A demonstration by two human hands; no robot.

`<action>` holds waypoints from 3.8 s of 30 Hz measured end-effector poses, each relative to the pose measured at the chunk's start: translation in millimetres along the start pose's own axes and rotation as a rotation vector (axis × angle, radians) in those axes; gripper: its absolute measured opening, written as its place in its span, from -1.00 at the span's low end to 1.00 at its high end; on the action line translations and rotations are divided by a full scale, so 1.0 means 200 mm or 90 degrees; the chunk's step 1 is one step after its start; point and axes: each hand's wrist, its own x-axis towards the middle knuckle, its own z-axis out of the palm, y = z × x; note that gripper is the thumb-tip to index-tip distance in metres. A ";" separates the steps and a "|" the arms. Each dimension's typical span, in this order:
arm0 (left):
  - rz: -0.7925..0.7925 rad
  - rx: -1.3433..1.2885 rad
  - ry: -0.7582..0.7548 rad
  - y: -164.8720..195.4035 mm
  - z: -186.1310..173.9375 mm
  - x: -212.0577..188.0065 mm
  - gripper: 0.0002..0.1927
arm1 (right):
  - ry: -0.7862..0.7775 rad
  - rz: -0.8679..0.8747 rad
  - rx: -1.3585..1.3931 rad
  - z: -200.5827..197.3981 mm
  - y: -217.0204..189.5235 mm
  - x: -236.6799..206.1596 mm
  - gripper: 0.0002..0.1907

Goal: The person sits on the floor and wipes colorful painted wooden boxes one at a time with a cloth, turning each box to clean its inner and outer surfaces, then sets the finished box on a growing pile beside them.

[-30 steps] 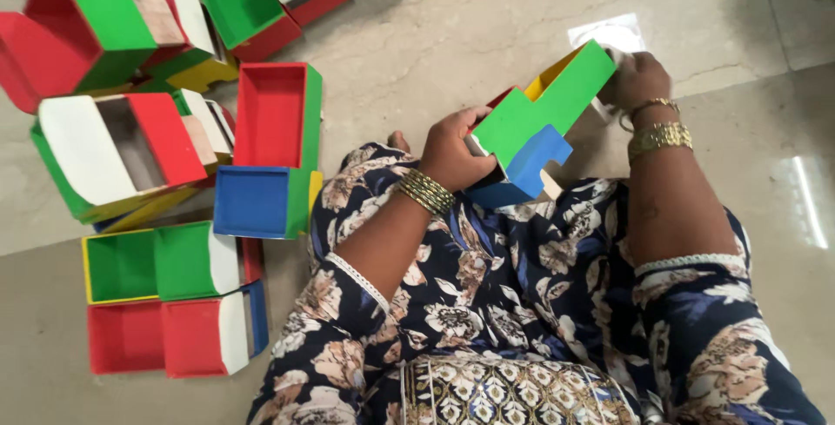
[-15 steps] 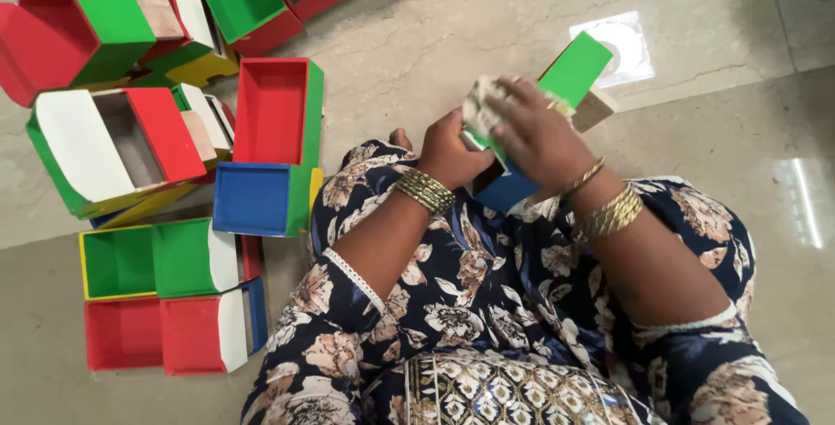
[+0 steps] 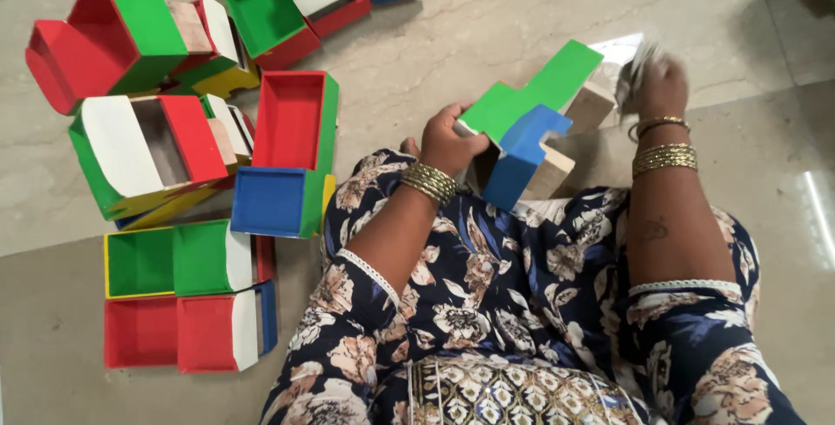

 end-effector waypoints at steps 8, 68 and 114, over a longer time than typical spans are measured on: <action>-0.174 -0.261 0.000 -0.24 0.00 0.16 -0.50 | -0.325 -0.400 0.277 0.11 -0.21 -0.23 -0.67; 0.049 -0.308 -0.208 -0.23 0.27 0.08 -0.28 | -0.190 0.099 0.377 -0.26 -0.48 -0.40 -0.76; 0.368 0.444 -0.165 0.14 0.09 -0.12 -0.70 | -0.422 -0.054 0.230 0.08 -0.09 -0.21 -0.42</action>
